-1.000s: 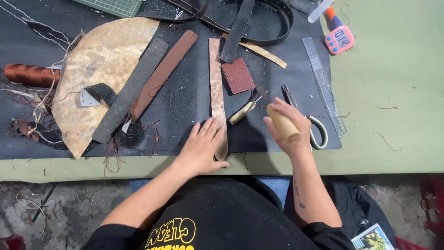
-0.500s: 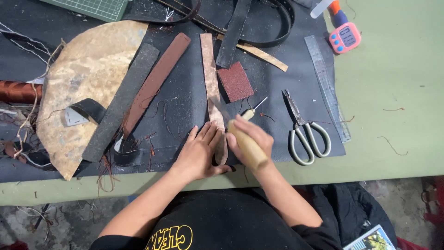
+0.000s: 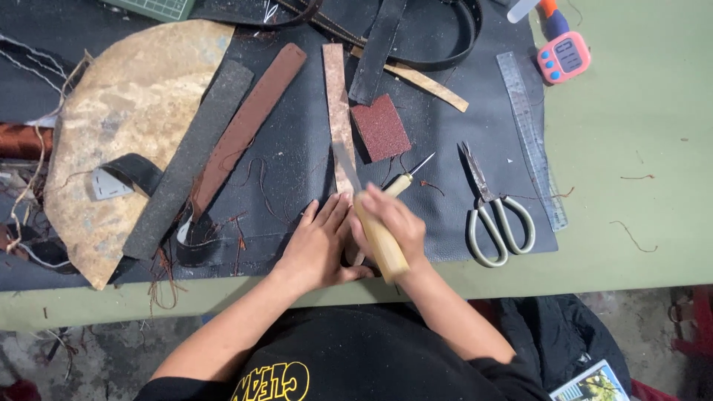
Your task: Sanding and burnishing the edges of a leather strip using a wooden edge slicker to create a smooth finish.
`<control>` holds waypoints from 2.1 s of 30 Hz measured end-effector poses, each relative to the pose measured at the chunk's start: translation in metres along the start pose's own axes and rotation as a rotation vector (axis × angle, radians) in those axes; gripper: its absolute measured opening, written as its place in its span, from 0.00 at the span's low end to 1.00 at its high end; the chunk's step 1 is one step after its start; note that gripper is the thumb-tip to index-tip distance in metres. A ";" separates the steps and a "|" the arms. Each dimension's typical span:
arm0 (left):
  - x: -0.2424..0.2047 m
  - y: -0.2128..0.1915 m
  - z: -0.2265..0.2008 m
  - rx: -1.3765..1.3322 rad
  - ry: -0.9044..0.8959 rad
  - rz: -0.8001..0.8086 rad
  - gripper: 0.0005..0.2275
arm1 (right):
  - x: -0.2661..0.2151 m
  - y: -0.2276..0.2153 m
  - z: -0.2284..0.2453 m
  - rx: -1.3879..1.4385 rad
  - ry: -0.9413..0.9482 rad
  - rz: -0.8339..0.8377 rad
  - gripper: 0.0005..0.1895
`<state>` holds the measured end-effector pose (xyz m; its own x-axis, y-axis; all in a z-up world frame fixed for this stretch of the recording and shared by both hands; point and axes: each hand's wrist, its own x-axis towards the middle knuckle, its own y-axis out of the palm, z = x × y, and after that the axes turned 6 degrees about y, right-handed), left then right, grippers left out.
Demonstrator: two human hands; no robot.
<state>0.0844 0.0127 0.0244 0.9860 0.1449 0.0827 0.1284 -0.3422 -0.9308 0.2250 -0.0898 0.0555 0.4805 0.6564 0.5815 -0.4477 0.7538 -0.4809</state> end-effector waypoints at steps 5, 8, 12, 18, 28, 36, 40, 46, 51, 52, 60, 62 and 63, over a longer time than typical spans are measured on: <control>0.001 -0.010 -0.001 0.041 -0.042 0.129 0.54 | 0.030 0.006 0.003 0.039 0.049 0.005 0.16; -0.001 -0.003 0.002 0.009 -0.034 0.082 0.54 | 0.020 -0.012 0.016 -0.010 0.104 0.028 0.17; -0.003 0.010 0.006 -0.030 0.022 -0.031 0.54 | 0.002 -0.012 0.016 -0.029 0.070 0.010 0.15; 0.002 -0.016 -0.003 -0.018 -0.027 0.128 0.53 | 0.036 0.021 -0.017 0.006 0.050 -0.017 0.17; 0.000 0.000 0.008 -0.055 0.023 -0.059 0.52 | 0.028 -0.003 0.003 0.012 0.149 0.003 0.14; 0.007 -0.018 0.000 -0.040 -0.034 0.089 0.53 | 0.075 0.027 -0.012 0.030 0.093 -0.044 0.12; 0.005 -0.014 0.001 -0.067 -0.038 0.084 0.52 | 0.050 0.008 -0.003 -0.018 0.109 -0.009 0.16; 0.003 0.000 0.007 -0.077 -0.008 -0.016 0.53 | 0.018 -0.014 0.011 0.003 0.169 0.013 0.14; 0.004 -0.007 0.001 -0.019 -0.017 0.014 0.52 | 0.041 0.017 -0.011 0.004 0.073 -0.040 0.14; 0.007 -0.011 0.001 -0.012 -0.015 0.008 0.52 | 0.049 0.019 -0.014 0.005 0.065 -0.045 0.14; 0.001 -0.004 0.006 -0.025 0.010 -0.001 0.50 | 0.028 -0.009 0.011 0.013 0.106 0.021 0.15; 0.002 -0.004 0.007 -0.044 0.009 -0.004 0.51 | 0.015 -0.012 0.007 0.010 0.132 0.008 0.14; 0.003 -0.004 0.006 -0.057 0.006 -0.013 0.52 | 0.009 -0.014 0.005 0.009 0.150 -0.008 0.14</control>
<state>0.0861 0.0205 0.0263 0.9848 0.1442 0.0967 0.1466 -0.3926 -0.9079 0.2316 -0.0949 0.0711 0.5908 0.6480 0.4807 -0.4497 0.7592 -0.4706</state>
